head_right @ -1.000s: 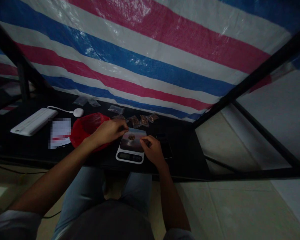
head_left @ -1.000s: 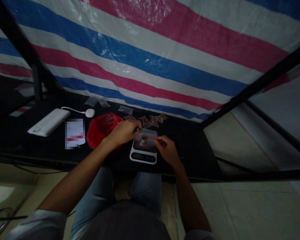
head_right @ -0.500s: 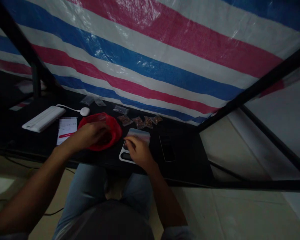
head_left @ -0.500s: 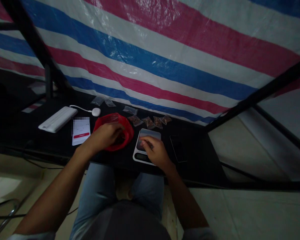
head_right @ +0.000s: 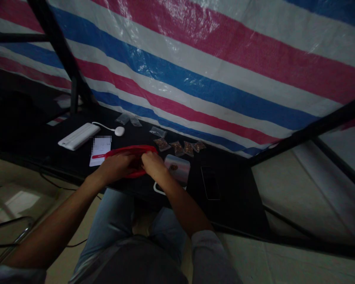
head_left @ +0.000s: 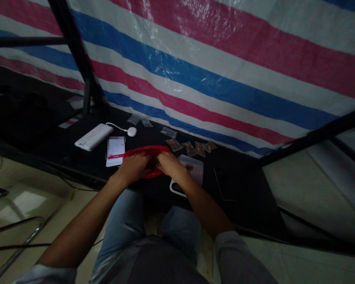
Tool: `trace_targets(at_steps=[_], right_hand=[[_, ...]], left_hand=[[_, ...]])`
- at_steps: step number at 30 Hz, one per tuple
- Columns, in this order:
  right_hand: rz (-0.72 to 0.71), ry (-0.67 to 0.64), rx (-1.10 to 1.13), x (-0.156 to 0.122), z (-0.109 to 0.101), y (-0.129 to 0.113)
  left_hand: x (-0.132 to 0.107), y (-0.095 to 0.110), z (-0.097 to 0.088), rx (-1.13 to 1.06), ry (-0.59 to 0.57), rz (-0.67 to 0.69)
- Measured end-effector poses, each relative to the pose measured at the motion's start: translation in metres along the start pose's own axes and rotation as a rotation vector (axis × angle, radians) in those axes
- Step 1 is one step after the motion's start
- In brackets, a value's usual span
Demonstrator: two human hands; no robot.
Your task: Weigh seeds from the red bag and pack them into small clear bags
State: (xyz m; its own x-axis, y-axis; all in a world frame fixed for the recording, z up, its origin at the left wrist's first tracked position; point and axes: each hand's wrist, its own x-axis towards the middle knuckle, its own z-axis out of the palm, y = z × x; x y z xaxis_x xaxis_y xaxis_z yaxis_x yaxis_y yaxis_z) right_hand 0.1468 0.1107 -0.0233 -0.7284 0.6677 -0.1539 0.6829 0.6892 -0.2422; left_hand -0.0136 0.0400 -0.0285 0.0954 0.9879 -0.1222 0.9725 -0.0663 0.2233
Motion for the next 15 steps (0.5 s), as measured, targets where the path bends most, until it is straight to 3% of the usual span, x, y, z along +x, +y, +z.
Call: trace_targets(at_steps=[3, 8, 15], right_hand=[[-0.032, 0.009, 0.027, -0.002, 0.000, 0.004], [-0.048, 0.025, 0.066, -0.004, -0.003, 0.010], [-0.089, 0.198, 0.217, -0.002, -0.008, 0.020]], left_hand=[[0.010, 0.008, 0.002, -0.034, -0.014, 0.070], [0.018, 0.012, 0.002, -0.063, -0.068, 0.033], [0.021, 0.008, 0.002, -0.166, -0.042, 0.106]])
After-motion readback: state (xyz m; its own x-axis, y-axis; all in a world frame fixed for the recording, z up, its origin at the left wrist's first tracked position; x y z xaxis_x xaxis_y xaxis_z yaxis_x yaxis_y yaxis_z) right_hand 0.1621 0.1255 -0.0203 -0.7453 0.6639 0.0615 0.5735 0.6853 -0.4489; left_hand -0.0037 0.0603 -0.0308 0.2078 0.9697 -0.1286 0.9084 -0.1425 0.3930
